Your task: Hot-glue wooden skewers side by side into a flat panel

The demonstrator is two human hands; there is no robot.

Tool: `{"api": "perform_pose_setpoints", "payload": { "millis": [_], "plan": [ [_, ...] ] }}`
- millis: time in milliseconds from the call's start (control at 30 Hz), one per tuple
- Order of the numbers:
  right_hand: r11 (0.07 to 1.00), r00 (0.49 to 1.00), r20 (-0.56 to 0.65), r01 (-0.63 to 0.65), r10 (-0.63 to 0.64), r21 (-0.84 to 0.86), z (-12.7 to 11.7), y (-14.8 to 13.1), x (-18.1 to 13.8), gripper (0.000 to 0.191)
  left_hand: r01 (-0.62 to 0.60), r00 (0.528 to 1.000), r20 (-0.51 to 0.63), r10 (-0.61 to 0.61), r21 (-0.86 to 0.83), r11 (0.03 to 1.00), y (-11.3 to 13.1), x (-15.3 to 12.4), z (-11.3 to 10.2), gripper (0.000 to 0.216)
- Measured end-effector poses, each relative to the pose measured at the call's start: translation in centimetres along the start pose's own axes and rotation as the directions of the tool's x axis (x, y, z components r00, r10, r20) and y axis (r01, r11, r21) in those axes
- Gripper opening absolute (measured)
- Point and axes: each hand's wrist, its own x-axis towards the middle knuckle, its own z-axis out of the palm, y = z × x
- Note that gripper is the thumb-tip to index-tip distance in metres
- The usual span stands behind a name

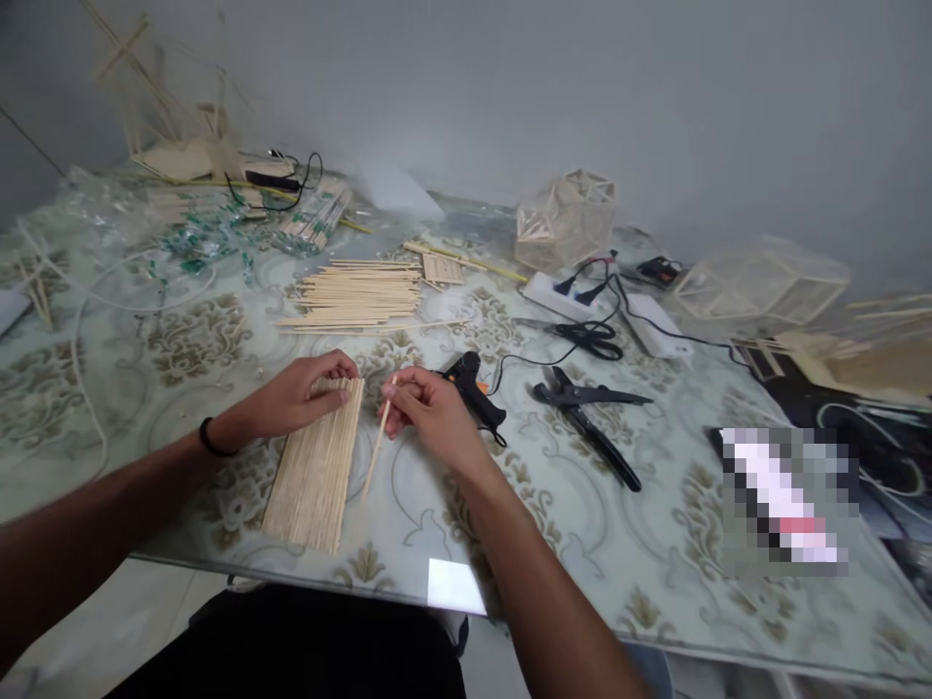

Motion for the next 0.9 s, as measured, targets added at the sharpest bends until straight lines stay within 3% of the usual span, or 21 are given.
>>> {"api": "perform_pose_setpoints", "payload": {
  "millis": [900],
  "plan": [
    [0.997, 0.996, 0.061, -0.073, 0.071, 0.025, 1.02, 0.84, 0.41, 0.048, -0.003, 1.0, -0.013, 0.003, 0.006, 1.0, 0.42, -0.11, -0.06, 0.018]
  ]
}}
